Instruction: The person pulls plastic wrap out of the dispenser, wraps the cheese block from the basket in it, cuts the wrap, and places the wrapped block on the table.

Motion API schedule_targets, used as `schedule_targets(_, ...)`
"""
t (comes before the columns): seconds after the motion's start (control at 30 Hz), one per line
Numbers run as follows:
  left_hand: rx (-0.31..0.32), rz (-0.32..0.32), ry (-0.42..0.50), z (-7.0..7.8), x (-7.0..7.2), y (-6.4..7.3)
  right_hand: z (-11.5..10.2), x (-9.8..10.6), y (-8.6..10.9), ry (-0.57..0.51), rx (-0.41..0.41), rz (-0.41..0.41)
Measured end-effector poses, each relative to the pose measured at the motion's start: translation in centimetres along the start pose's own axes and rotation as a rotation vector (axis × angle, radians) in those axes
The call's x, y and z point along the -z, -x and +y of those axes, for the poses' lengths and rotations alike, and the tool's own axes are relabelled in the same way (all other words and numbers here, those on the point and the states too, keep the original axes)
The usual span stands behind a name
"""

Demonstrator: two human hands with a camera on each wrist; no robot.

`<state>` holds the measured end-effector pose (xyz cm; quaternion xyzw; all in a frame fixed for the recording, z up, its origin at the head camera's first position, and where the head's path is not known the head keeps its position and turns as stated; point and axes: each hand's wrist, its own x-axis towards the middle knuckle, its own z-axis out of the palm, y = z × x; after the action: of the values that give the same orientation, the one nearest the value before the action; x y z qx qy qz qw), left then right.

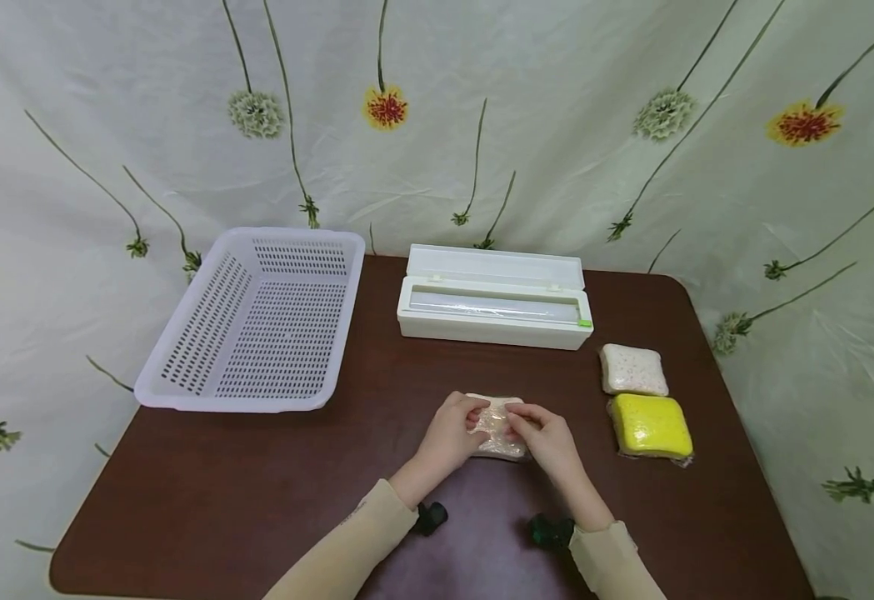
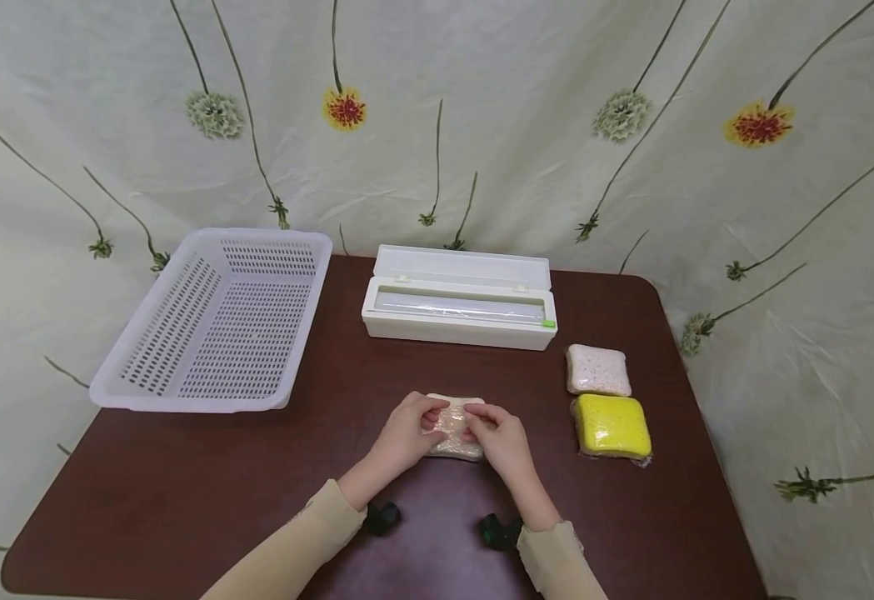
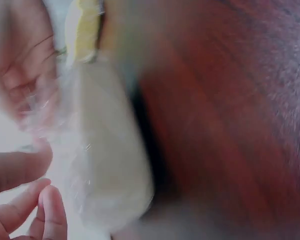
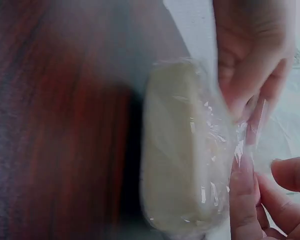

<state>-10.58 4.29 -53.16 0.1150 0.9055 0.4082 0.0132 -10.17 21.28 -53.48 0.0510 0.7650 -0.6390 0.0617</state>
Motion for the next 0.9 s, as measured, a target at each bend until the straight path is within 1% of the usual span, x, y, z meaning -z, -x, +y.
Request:
schedule_targets(0.03, 0.005, 0.007, 0.021, -0.2, 0.4, 0.0, 0.2, -0.1, 0.1, 0.045, 0.031, -0.002)
schedule_targets(0.1, 0.009, 0.021, 0.041, -0.5, 1.1, 0.1, 0.5, -0.4, 0.2, 0.190, 0.121, 0.000)
schedule_targets(0.17, 0.018, 0.025, 0.032, -0.8, 1.8, 0.2, 0.6, -0.7, 0.5, 0.366, 0.229, 0.013)
schedule_targets(0.23, 0.005, 0.016, 0.008, -1.1, 2.4, 0.3, 0.7, -1.2, 0.7, 0.518, 0.342, 0.037)
schedule_targets(0.3, -0.031, 0.001, -0.035, -1.4, 2.7, 0.4, 0.6, -1.8, 1.0, 0.630, 0.437, 0.057)
schedule_targets(0.37, -0.079, -0.016, -0.087, -1.7, 2.9, 0.5, 0.7, -2.5, 1.2, 0.730, 0.522, 0.093)
schedule_targets(0.43, -0.129, -0.034, -0.143, -2.0, 3.0, 0.6, 0.8, -3.2, 1.4, 0.836, 0.590, 0.139)
schedule_targets(0.53, -0.196, -0.070, -0.234, -2.4, 3.0, 0.7, 1.1, -3.7, 1.5, 0.998, 0.667, 0.197)
schedule_targets(0.57, -0.214, -0.086, -0.255, -2.5, 3.1, 0.8, 1.2, -3.7, 1.5, 1.027, 0.684, 0.202)
schedule_targets(0.63, -0.257, -0.116, -0.300, -2.7, 3.2, 0.9, 1.4, -3.3, 1.5, 1.036, 0.707, 0.201)
schedule_targets(0.67, -0.276, -0.131, -0.321, -2.7, 3.2, 1.0, 1.4, -2.8, 1.5, 1.008, 0.718, 0.198)
schedule_targets(0.77, -0.338, -0.169, -0.394, -2.8, 3.4, 1.1, 1.5, -0.8, 1.3, 0.878, 0.767, 0.180)
schedule_targets(0.83, -0.397, -0.184, -0.465, -2.8, 3.5, 1.2, 1.6, 0.8, 1.1, 0.820, 0.821, 0.142)
schedule_targets(0.87, -0.429, -0.189, -0.506, -2.9, 3.5, 1.2, 1.7, 1.5, 1.0, 0.819, 0.853, 0.109)
schedule_targets(0.9, -0.464, -0.194, -0.550, -3.0, 3.5, 1.2, 1.8, 2.2, 0.9, 0.839, 0.881, 0.065)
